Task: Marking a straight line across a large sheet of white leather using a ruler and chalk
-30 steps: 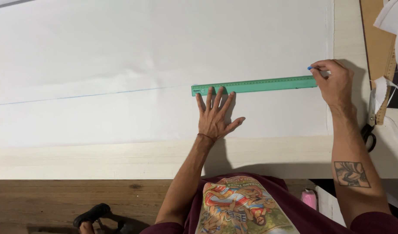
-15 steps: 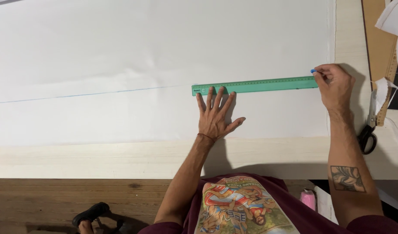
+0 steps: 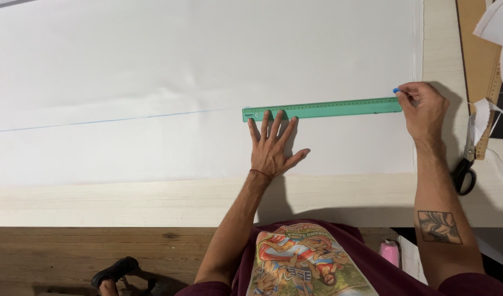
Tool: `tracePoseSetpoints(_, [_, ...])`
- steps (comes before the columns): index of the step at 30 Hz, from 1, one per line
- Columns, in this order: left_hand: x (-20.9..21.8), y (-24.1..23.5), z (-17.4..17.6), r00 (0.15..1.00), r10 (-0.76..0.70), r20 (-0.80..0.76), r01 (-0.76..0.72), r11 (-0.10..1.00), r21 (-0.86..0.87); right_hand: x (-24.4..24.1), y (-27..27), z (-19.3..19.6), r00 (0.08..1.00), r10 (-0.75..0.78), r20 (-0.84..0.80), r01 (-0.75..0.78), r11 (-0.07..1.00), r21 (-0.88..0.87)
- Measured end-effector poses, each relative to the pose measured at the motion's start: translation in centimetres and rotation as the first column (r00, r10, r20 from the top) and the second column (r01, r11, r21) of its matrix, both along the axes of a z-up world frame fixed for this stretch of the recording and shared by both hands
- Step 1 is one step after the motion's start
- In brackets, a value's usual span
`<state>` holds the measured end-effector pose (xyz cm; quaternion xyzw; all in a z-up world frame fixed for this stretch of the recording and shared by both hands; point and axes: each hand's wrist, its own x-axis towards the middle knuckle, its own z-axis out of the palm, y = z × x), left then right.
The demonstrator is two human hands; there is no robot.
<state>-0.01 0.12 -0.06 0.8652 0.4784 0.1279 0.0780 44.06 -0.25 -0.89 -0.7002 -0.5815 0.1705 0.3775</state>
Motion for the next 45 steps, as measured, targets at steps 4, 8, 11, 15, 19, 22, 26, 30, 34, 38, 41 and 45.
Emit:
tracePoseSetpoints(4, [0.0,-0.1,-0.2,1.0,0.001,-0.019,0.0,1.0,0.013,-0.3,-0.1,0.4,1.0,-0.01,0.003,0.01,1.0,-0.001])
tracePoseSetpoints(8, [0.0,-0.1,-0.5,0.999,0.0,-0.032,0.0,1.0,-0.001,-0.6,0.1,0.6,1.0,-0.018,-0.015,0.018,1.0,0.011])
tracePoseSetpoints(11, [0.0,-0.1,-0.3,1.0,0.001,-0.013,-0.001,1.0,0.014,-0.4,0.0,0.1,0.999,-0.032,-0.004,0.032,0.999,-0.002])
tracePoseSetpoints(15, [0.1,-0.1,0.1,1.0,0.013,0.007,-0.013,1.0,0.015,-0.8,0.4,0.1,1.0,-0.021,0.001,0.021,1.0,0.003])
tracePoseSetpoints(19, [0.1,-0.1,0.0,1.0,0.015,0.002,-0.015,1.0,0.024,-5.5,3.2,-0.4,0.994,0.077,-0.079,-0.072,0.995,0.073])
tracePoseSetpoints(22, [0.6,-0.3,-1.1,0.998,0.034,0.043,-0.035,0.999,0.03,-13.2,5.5,0.0,0.964,0.237,-0.123,-0.227,0.97,0.091])
tracePoseSetpoints(26, [0.7,0.0,-2.8,0.994,0.061,0.091,-0.066,0.997,0.05,-24.6,8.8,1.1,0.852,0.512,-0.108,-0.486,0.851,0.198])
tracePoseSetpoints(30, [0.6,0.1,-1.8,0.995,0.067,0.081,-0.071,0.996,0.046,-29.6,11.4,-1.3,0.783,0.622,0.005,-0.616,0.774,0.145])
tracePoseSetpoints(34, [0.7,-0.1,-2.3,0.994,0.062,0.086,-0.063,0.998,0.01,-31.2,13.3,-3.2,0.721,0.662,0.205,-0.689,0.715,0.115])
tracePoseSetpoints(38, [1.0,-0.1,-2.5,0.992,0.078,0.099,-0.08,0.997,0.017,-31.1,14.4,-3.1,0.683,0.689,0.242,-0.723,0.684,0.097])
tracePoseSetpoints(41, [1.0,0.0,-2.1,0.994,0.076,0.075,-0.077,0.997,0.01,-31.2,14.9,-4.3,0.662,0.679,0.317,-0.732,0.677,0.076])
tracePoseSetpoints(45, [1.1,0.0,-2.1,0.996,0.077,0.051,-0.077,0.997,0.0,-31.1,15.2,-5.5,0.641,0.677,0.362,-0.743,0.665,0.074])
